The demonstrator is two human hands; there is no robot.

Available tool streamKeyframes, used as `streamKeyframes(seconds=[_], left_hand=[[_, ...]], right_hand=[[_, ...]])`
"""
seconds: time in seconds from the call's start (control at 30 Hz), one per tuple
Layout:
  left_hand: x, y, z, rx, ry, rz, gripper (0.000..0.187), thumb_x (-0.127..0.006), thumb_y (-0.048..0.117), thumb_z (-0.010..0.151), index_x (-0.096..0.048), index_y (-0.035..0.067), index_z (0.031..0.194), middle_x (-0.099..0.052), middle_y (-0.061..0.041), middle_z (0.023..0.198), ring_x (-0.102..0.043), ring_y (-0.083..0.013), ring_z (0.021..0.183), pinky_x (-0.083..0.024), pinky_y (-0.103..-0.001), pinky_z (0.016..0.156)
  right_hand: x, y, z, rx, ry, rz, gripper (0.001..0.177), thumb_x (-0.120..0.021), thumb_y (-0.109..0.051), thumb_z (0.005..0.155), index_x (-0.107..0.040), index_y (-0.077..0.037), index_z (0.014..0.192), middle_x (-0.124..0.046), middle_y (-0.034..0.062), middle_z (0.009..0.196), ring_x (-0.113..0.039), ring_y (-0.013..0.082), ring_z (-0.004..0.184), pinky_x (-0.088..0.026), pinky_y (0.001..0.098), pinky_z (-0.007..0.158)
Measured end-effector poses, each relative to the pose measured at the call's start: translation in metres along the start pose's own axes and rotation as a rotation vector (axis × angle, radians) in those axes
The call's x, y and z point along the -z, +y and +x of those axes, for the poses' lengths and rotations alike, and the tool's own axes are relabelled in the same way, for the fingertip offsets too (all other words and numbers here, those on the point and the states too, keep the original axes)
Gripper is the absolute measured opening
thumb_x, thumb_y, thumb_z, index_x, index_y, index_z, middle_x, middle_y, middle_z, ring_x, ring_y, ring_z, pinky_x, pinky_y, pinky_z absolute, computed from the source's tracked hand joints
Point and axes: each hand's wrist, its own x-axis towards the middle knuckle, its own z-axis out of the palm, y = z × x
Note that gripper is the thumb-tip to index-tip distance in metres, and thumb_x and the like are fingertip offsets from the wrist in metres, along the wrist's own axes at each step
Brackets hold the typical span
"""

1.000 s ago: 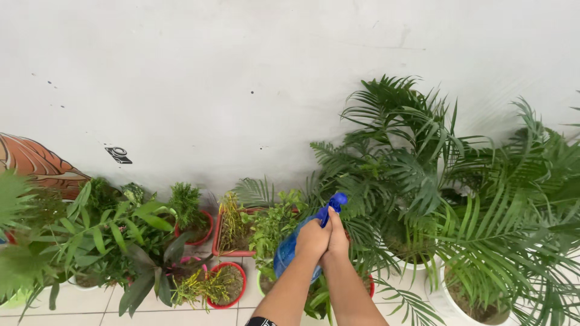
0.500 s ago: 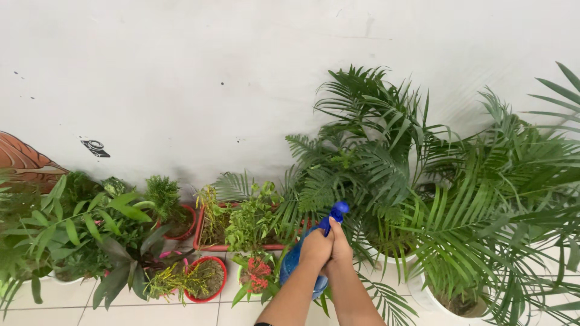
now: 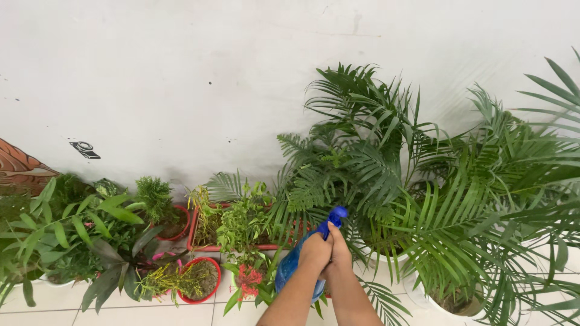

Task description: The person uses a blue spray bottle to mist water onto several potted plants arranged along a wall. The person moves the spray bottle from left to right, targeting different plants in sequence.

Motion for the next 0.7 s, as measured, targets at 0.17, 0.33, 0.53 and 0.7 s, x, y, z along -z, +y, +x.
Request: streamKeyframes(seconds=[0.17, 0.33, 0.53, 0.7], left_hand=[[0.017, 0.011, -0.007, 0.062, 0.026, 0.036, 0.062, -0.052, 0.059, 0.094, -0.068, 0.005, 0.121, -0.068, -0.024, 0.123, -0.064, -0.0404, 0.118, -0.05, -0.047, 0.1], [0.021, -0.008, 0.011, 0.026, 0.047, 0.083, 0.057, -0.05, 0.053, 0.095, -0.068, 0.006, 0.122, -0.068, -0.025, 0.123, -0.063, -0.0418, 0.118, -0.049, -0.048, 0.1], [0.037, -0.017, 0.012, 0.063, 0.095, 0.064, 0.06, -0.051, 0.055, 0.094, -0.069, 0.005, 0.121, -0.068, -0.026, 0.122, -0.064, -0.0419, 0.118, -0.05, -0.049, 0.1], [0.052, -0.015, 0.006, 0.071, 0.158, 0.031, 0.066, -0.052, 0.061, 0.092, -0.07, 0.004, 0.119, -0.068, -0.028, 0.12, -0.064, -0.0421, 0.117, -0.05, -0.048, 0.1]], right_hand=[[-0.019, 0.002, -0.011, 0.003, 0.045, -0.033, 0.053, -0.077, -0.062, 0.075, -0.065, -0.016, 0.098, -0.069, 0.0144, 0.099, -0.063, 0.0335, 0.088, -0.051, 0.0541, 0.08], [-0.029, 0.009, -0.01, -0.079, 0.128, -0.14, 0.052, -0.074, -0.06, 0.074, -0.068, -0.018, 0.105, -0.072, 0.0129, 0.108, -0.064, 0.0338, 0.095, -0.046, 0.0589, 0.084], [-0.044, 0.021, -0.005, -0.123, 0.015, -0.119, 0.054, -0.073, -0.061, 0.075, -0.068, -0.018, 0.106, -0.071, 0.0128, 0.107, -0.064, 0.0332, 0.093, -0.049, 0.0565, 0.082], [-0.062, 0.029, -0.017, -0.058, -0.033, -0.092, 0.053, -0.075, -0.062, 0.077, -0.065, -0.017, 0.104, -0.068, 0.0129, 0.101, -0.063, 0.0319, 0.09, -0.053, 0.0532, 0.079]])
